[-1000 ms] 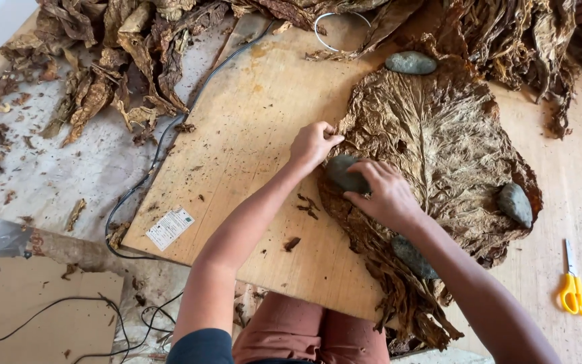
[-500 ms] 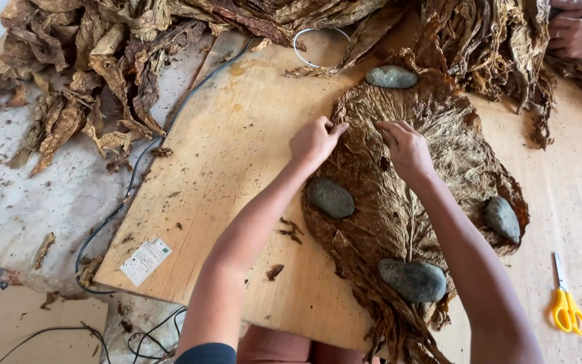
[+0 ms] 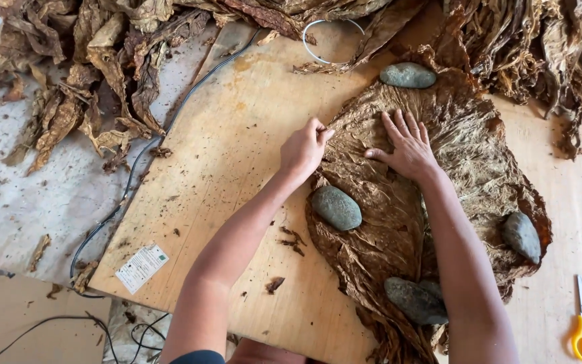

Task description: Smoothing out large dried leaves on a wooden board and weighing them down with stones to keep them flat.

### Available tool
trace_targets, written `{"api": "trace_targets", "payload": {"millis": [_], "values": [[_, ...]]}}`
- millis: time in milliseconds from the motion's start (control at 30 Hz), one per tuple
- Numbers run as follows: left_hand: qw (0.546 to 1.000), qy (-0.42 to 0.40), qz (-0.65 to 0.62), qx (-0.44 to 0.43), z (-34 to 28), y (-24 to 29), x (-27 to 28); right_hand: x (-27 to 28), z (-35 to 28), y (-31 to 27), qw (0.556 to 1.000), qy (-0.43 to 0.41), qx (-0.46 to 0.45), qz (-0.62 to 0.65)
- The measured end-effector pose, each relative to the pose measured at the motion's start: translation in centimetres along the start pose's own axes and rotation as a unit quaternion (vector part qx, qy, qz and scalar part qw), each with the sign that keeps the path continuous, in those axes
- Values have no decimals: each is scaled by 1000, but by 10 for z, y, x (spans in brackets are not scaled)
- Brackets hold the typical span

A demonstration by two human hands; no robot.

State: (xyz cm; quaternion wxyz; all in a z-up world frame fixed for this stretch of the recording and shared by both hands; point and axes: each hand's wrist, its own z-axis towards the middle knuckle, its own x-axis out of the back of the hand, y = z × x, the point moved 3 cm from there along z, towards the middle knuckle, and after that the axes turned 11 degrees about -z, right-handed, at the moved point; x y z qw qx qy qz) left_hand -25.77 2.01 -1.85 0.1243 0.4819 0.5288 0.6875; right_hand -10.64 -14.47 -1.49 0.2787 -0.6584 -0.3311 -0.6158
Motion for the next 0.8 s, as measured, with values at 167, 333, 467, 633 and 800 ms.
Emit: {"api": "trace_targets", "payload": {"millis": [167, 333, 467, 633, 800], "values": [[999, -21, 42, 0, 4, -9, 10, -7, 5, 4, 1000, -3, 0, 4], [996, -64, -59, -33, 26, -5, 5, -3, 1, 0, 1000, 11, 1, 20], [994, -59, -84, -43, 49, 13, -2, -9, 3, 4, 999, 30, 5, 37], [998, -66, -5, 7, 52, 49, 3, -2, -1, 2, 997, 37, 3, 75], [999, -26, 25, 9, 106, 22, -38, -9, -1, 4, 996, 51, -3, 71]]}}
